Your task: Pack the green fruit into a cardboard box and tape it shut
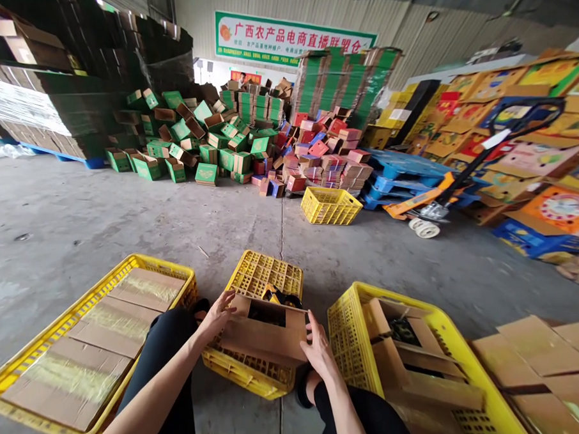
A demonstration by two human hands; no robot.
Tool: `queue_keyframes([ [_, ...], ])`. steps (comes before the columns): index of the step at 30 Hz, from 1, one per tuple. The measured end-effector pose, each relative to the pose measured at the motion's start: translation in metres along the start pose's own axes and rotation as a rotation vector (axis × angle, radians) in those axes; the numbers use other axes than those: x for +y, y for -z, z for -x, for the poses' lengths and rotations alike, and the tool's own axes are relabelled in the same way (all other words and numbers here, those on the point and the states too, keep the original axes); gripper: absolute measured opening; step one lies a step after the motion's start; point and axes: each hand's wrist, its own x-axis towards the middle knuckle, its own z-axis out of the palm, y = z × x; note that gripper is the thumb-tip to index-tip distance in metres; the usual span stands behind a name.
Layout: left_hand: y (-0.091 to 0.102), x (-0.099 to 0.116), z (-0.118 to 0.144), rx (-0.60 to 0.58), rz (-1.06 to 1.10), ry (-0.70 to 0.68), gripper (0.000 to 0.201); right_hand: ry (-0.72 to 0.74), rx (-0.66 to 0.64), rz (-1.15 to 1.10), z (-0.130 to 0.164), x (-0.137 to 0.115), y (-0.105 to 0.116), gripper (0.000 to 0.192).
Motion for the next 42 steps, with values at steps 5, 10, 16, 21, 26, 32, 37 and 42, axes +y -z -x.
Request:
queue_keyframes([
  [5, 0.001, 0.002, 0.006, -0.014, 0.05, 0.019, 0.066, 0.02, 0.051, -0.019, -0.001, -0.003, -0.007, 0.084],
  [10, 0.001, 0.001, 0.011, -0.014, 0.08, 0.033, 0.058, -0.038, 0.129, -0.144, -0.001, -0.012, -0.008, 0.069],
  [16, 0.0, -0.004, 0.012, 0.034, 0.087, 0.027, 0.057, -0.044, 0.147, -0.129, 0.0, -0.022, -0.001, 0.05],
  [21, -0.003, -0.005, 0.014, 0.093, 0.053, 0.046, 0.05, -0.077, 0.142, -0.087, 0.0, -0.021, 0.004, 0.047],
  [26, -0.004, -0.002, 0.015, 0.132, 0.051, 0.071, 0.042, -0.094, 0.092, -0.101, 0.002, -0.018, 0.008, 0.049],
  [32, -0.005, -0.006, 0.014, 0.173, 0.064, 0.049, 0.045, -0.119, 0.057, -0.078, 0.002, -0.018, 0.009, 0.049],
  [37, -0.006, -0.016, 0.006, 0.233, 0.032, 0.031, 0.056, -0.129, 0.047, -0.039, 0.002, -0.018, 0.006, 0.045],
  [42, -0.005, -0.026, -0.002, 0.281, -0.018, 0.019, 0.048, -0.098, 0.04, -0.026, 0.002, -0.02, 0.005, 0.046],
])
